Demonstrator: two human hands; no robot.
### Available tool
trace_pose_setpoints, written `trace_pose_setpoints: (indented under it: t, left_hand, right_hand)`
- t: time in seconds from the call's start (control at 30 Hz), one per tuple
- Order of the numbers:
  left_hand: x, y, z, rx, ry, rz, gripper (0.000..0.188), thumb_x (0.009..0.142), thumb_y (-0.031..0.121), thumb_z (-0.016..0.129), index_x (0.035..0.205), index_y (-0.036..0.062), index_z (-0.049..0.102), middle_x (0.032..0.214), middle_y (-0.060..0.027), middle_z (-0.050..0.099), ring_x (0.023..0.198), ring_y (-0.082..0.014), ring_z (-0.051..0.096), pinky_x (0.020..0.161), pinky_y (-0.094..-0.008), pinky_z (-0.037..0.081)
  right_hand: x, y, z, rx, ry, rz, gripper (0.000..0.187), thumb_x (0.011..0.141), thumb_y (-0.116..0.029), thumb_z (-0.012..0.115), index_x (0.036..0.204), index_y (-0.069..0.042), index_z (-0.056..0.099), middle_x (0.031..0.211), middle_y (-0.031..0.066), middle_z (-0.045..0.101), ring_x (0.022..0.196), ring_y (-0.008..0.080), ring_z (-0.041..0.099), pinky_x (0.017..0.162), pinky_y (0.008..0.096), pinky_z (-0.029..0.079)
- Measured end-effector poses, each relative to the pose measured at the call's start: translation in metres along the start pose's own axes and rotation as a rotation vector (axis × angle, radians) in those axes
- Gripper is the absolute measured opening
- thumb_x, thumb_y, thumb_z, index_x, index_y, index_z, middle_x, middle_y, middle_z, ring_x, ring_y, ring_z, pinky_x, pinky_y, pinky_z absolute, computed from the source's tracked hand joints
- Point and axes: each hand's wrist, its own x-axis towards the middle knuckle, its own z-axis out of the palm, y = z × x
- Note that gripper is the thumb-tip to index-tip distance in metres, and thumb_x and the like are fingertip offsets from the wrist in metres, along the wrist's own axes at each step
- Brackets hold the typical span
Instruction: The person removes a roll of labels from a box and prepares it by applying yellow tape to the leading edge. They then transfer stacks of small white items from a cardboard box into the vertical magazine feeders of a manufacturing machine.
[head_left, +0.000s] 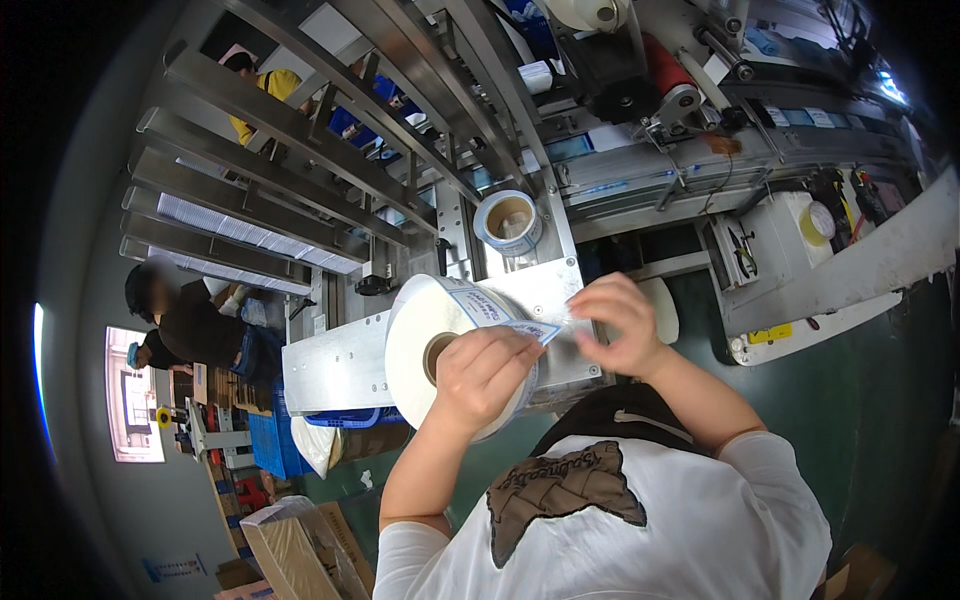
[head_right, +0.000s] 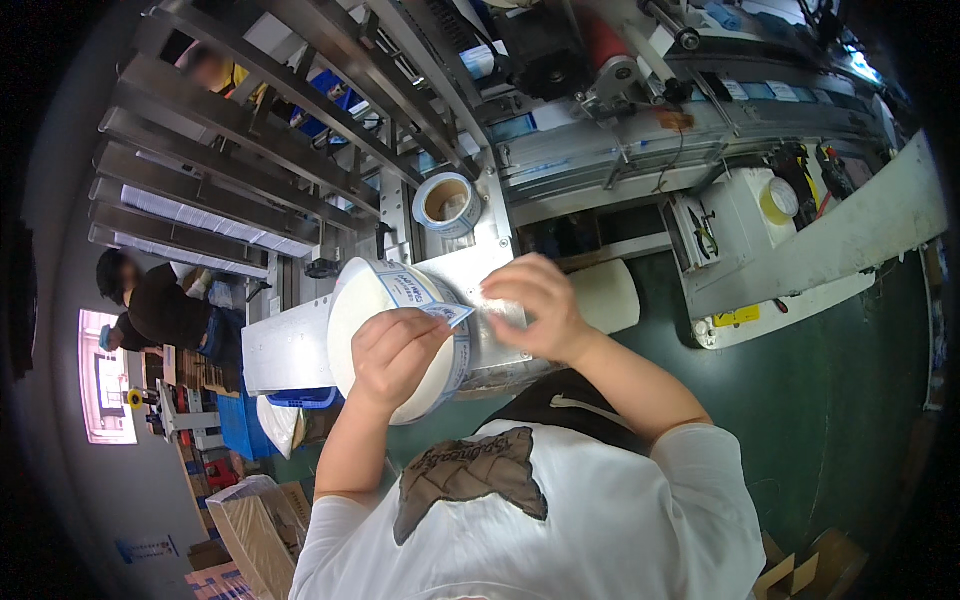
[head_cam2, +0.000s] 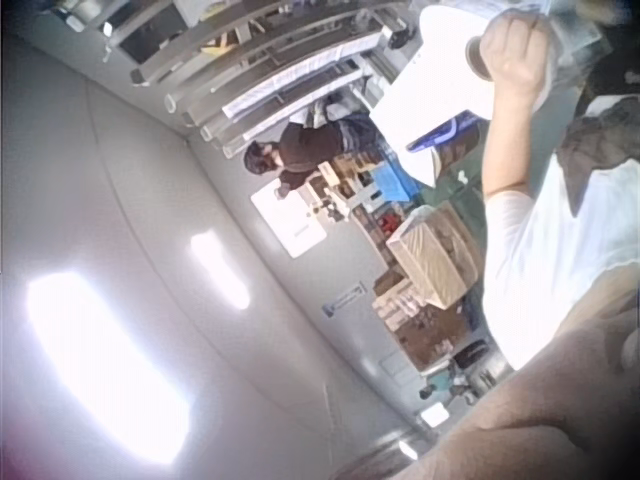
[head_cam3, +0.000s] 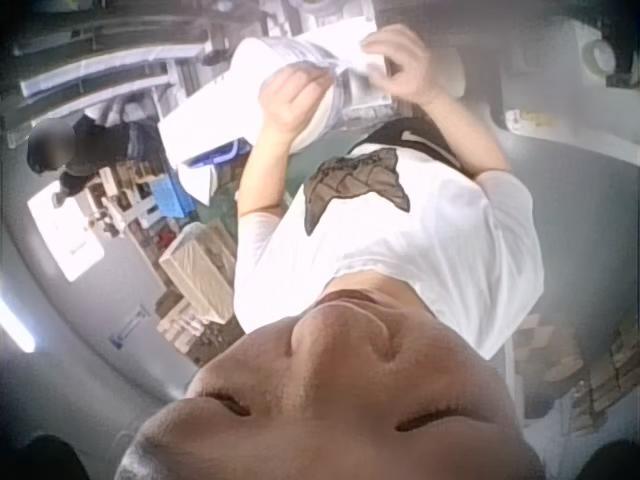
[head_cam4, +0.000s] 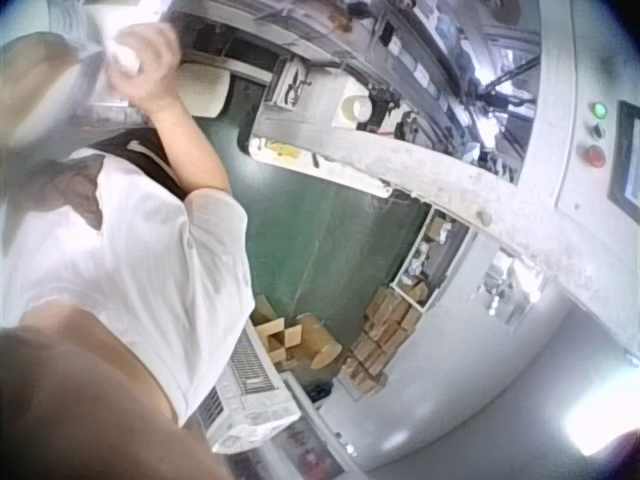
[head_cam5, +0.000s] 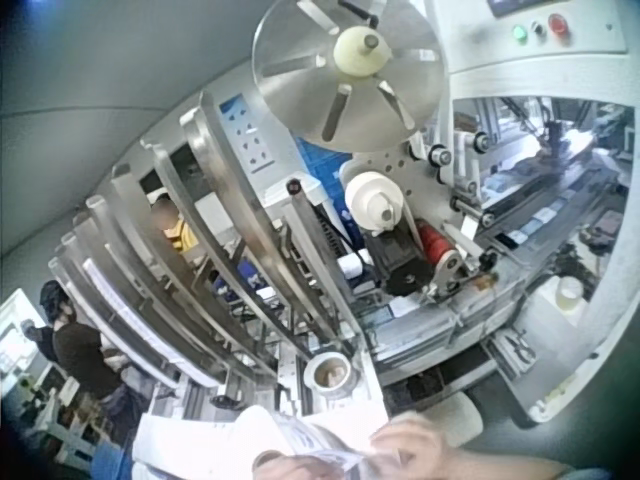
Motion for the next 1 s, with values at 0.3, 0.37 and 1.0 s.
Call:
trace_pose_setpoints:
  t: [0.3, 0.37, 1.0]
  left_hand:
    - [0.007, 0.005, 0.012, -0.065, 0.032, -0.061, 0.023, 0.059, -0.002, 0.073, 0.078, 0.0050, 0.063, 0.079, -0.0044, 0.063, 0.067, -0.0199, 0.061, 0.056, -0.0290, 0.049]
    - [0.008, 0.006, 0.014, -0.057, 0.030, -0.080, 0.024, 0.058, -0.002, 0.072, 0.078, 0.0056, 0.062, 0.079, -0.0039, 0.062, 0.067, -0.0199, 0.061, 0.057, -0.0293, 0.049]
    - [0.015, -0.019, -0.022, -0.120, -0.093, -0.250, 0.028, 0.061, -0.006, 0.067, 0.088, 0.0027, 0.064, 0.090, -0.0084, 0.064, 0.083, -0.0262, 0.062, 0.072, -0.0357, 0.051]
  right_hand:
    - [0.004, -0.013, 0.013, -0.031, -0.017, -0.184, 0.021, 0.063, -0.003, 0.073, 0.081, -0.007, 0.065, 0.090, 0.0025, 0.063, 0.077, 0.0216, 0.058, 0.066, 0.0338, 0.046]
    - [0.002, -0.012, 0.013, -0.028, -0.011, -0.172, 0.021, 0.062, -0.002, 0.073, 0.081, -0.007, 0.065, 0.090, 0.0023, 0.063, 0.077, 0.0216, 0.058, 0.066, 0.0339, 0.046]
    - [-0.005, 0.004, 0.002, 0.077, -0.095, 0.010, 0.025, 0.063, 0.005, 0.072, 0.084, -0.008, 0.069, 0.096, 0.0074, 0.061, 0.083, 0.0223, 0.057, 0.070, 0.0313, 0.048]
